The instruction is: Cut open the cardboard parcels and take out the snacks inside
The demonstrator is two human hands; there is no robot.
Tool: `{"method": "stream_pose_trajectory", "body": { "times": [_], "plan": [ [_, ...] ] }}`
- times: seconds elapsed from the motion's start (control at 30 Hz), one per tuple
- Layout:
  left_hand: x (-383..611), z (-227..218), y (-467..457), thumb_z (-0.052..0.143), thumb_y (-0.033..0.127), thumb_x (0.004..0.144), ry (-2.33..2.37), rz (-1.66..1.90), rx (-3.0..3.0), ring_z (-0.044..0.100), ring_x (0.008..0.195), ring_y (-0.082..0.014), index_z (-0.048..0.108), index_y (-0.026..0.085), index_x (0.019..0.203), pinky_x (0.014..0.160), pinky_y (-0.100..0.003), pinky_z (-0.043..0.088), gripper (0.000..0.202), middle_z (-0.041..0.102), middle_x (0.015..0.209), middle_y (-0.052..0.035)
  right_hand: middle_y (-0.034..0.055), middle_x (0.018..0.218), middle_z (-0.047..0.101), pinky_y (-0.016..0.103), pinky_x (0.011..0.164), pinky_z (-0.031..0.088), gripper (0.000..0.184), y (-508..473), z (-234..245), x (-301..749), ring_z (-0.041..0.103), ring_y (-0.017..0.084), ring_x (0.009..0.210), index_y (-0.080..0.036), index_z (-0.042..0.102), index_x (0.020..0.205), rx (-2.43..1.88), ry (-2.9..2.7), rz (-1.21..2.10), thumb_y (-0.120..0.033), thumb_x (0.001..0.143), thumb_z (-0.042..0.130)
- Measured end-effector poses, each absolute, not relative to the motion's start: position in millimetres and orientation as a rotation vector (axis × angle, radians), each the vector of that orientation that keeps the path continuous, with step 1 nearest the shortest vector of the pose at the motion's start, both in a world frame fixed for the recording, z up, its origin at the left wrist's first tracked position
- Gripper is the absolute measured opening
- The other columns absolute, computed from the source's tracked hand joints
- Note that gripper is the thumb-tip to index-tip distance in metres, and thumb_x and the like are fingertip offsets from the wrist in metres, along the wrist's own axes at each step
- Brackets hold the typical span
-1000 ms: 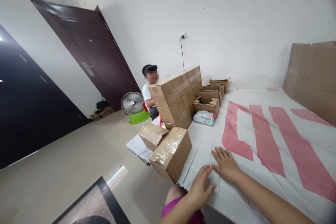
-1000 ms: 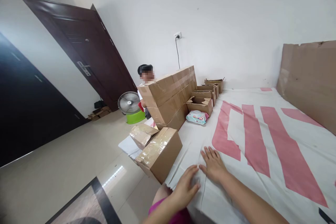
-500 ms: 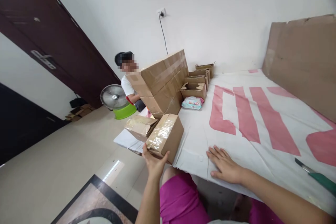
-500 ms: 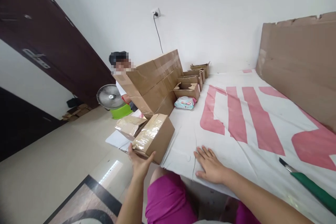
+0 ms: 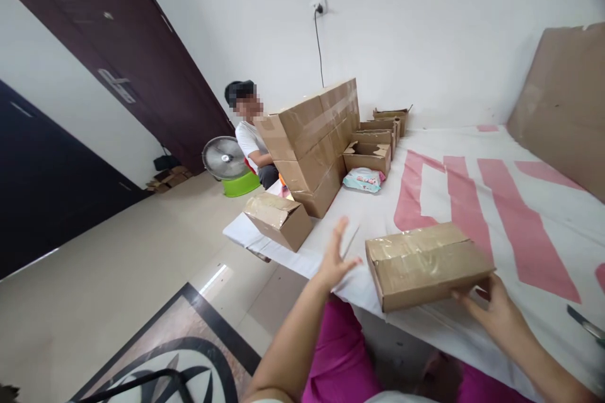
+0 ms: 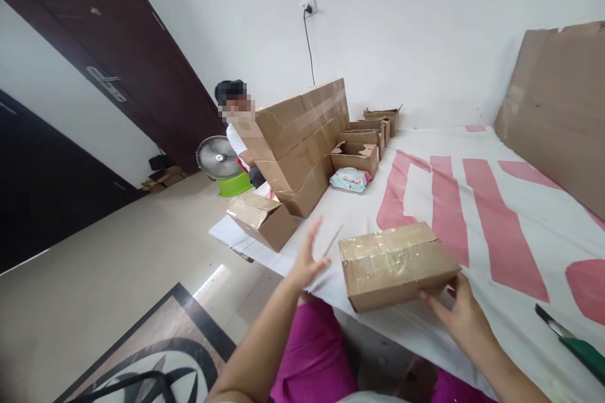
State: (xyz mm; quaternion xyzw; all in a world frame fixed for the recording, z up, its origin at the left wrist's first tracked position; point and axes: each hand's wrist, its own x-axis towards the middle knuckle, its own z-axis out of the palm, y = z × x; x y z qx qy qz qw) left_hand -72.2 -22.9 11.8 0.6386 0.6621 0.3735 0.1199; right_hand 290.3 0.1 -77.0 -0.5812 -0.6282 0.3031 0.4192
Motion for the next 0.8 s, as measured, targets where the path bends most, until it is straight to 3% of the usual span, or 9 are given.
{"method": "stream_pose_trajectory", "body": {
  "times": [0.03, 0.1, 0.17, 0.23, 0.33, 0.43, 0.57, 0.67, 0.8],
  "plan": [
    [-90.2, 20.2, -17.6, 0.076, 0.046, 0.076, 2.124, 1.199, 1.765, 0.017, 0.151, -0.0340, 0.036, 0.024, 0.149, 0.123, -0.050, 0.016, 0.086, 0.021, 0.162, -0.0112, 0.0175, 0.125, 0.061, 0.051, 0.091, 0.055, 0.081, -3.8, -79.5, 294.5, 0.064, 0.034, 0.110, -0.020, 0.042, 0.134, -1.429, -1.585, 0.774, -0.067, 0.072, 0.065],
    [-130.8, 34.4, -9.8, 0.068, 0.041, 0.083, 2.357, 1.305, 1.561, 0.000, 0.152, -0.0398, 0.028, 0.020, 0.152, 0.120, -0.062, 0.002, 0.082, -0.003, 0.165, -0.0136, 0.0165, 0.127, 0.060, 0.050, 0.092, 0.056, 0.079, -9.3, -82.9, 297.5, 0.063, 0.032, 0.113, -0.022, 0.040, 0.136, -1.394, -1.590, 0.786, -0.065, 0.075, 0.064],
    [-170.2, 43.1, -8.7, 0.077, 0.035, 0.074, 2.653, 1.293, 1.171, 0.015, 0.150, -0.0414, 0.046, 0.023, 0.142, 0.120, -0.059, 0.014, 0.076, 0.001, 0.165, -0.0119, 0.0175, 0.126, 0.061, 0.050, 0.090, 0.057, 0.081, -11.1, -83.5, 295.3, 0.063, 0.032, 0.113, -0.019, 0.040, 0.136, -1.395, -1.585, 0.800, -0.066, 0.074, 0.063],
    [-202.4, 45.9, -19.1, 0.076, 0.032, 0.073, 2.664, 1.284, 1.085, 0.028, 0.147, -0.0370, 0.061, 0.019, 0.128, 0.121, -0.048, 0.024, 0.058, 0.012, 0.164, -0.0129, 0.0185, 0.126, 0.060, 0.049, 0.090, 0.057, 0.082, -9.8, -82.4, 292.3, 0.063, 0.032, 0.112, -0.018, 0.041, 0.134, -1.392, -1.577, 0.808, -0.068, 0.073, 0.063],
    [-234.9, 42.7, -59.2, 0.074, 0.035, 0.074, 2.625, 1.301, 1.108, 0.037, 0.143, -0.0321, 0.068, 0.020, 0.118, 0.121, -0.043, 0.027, 0.047, 0.032, 0.159, -0.0095, 0.0177, 0.127, 0.060, 0.048, 0.089, 0.058, 0.078, -5.2, -81.0, 293.4, 0.063, 0.032, 0.114, -0.019, 0.044, 0.132, -1.371, -1.570, 0.809, -0.068, 0.075, 0.062],
    [-250.3, 37.5, -114.7, 0.075, 0.044, 0.068, 2.357, 1.398, 1.253, 0.035, 0.145, -0.0312, 0.071, 0.024, 0.111, 0.120, -0.045, 0.029, 0.047, 0.036, 0.158, -0.0042, 0.0163, 0.123, 0.062, 0.049, 0.090, 0.057, 0.073, -0.8, -82.3, 298.5, 0.063, 0.032, 0.114, -0.020, 0.046, 0.130, -1.370, -1.552, 0.823, -0.066, 0.076, 0.062],
    [-243.5, 36.5, -161.7, 0.085, 0.044, 0.057, 1.965, 1.191, 1.419, 0.033, 0.145, -0.0368, 0.077, 0.025, 0.095, 0.114, -0.049, 0.039, 0.043, 0.037, 0.157, -0.0040, 0.0130, 0.111, 0.066, 0.046, 0.086, 0.058, 0.064, 3.8, -80.0, 294.0, 0.068, 0.028, 0.098, -0.021, 0.050, 0.120, -1.396, -1.540, 0.896, -0.064, 0.074, 0.063],
    [-227.8, 37.3, -152.1, 0.087, 0.046, 0.055, 1.813, 1.096, 1.452, 0.034, 0.144, -0.0397, 0.078, 0.025, 0.089, 0.103, -0.050, 0.051, 0.041, 0.039, 0.156, -0.0062, 0.0135, 0.106, 0.066, 0.046, 0.082, 0.058, 0.062, 6.1, -72.4, 283.1, 0.067, 0.029, 0.094, -0.020, 0.050, 0.113, -1.435, -1.544, 0.859, -0.062, 0.070, 0.065],
    [-217.2, 40.3, -105.1, 0.082, 0.052, 0.061, 1.773, 1.051, 1.611, 0.032, 0.145, -0.0385, 0.077, 0.024, 0.098, 0.105, -0.049, 0.048, 0.047, 0.035, 0.158, -0.0083, 0.0122, 0.103, 0.066, 0.044, 0.081, 0.058, 0.054, 1.6, -61.5, 278.3, 0.067, 0.028, 0.095, -0.021, 0.049, 0.107, -1.431, -1.561, 0.843, -0.056, 0.069, 0.066]
  ]
}}
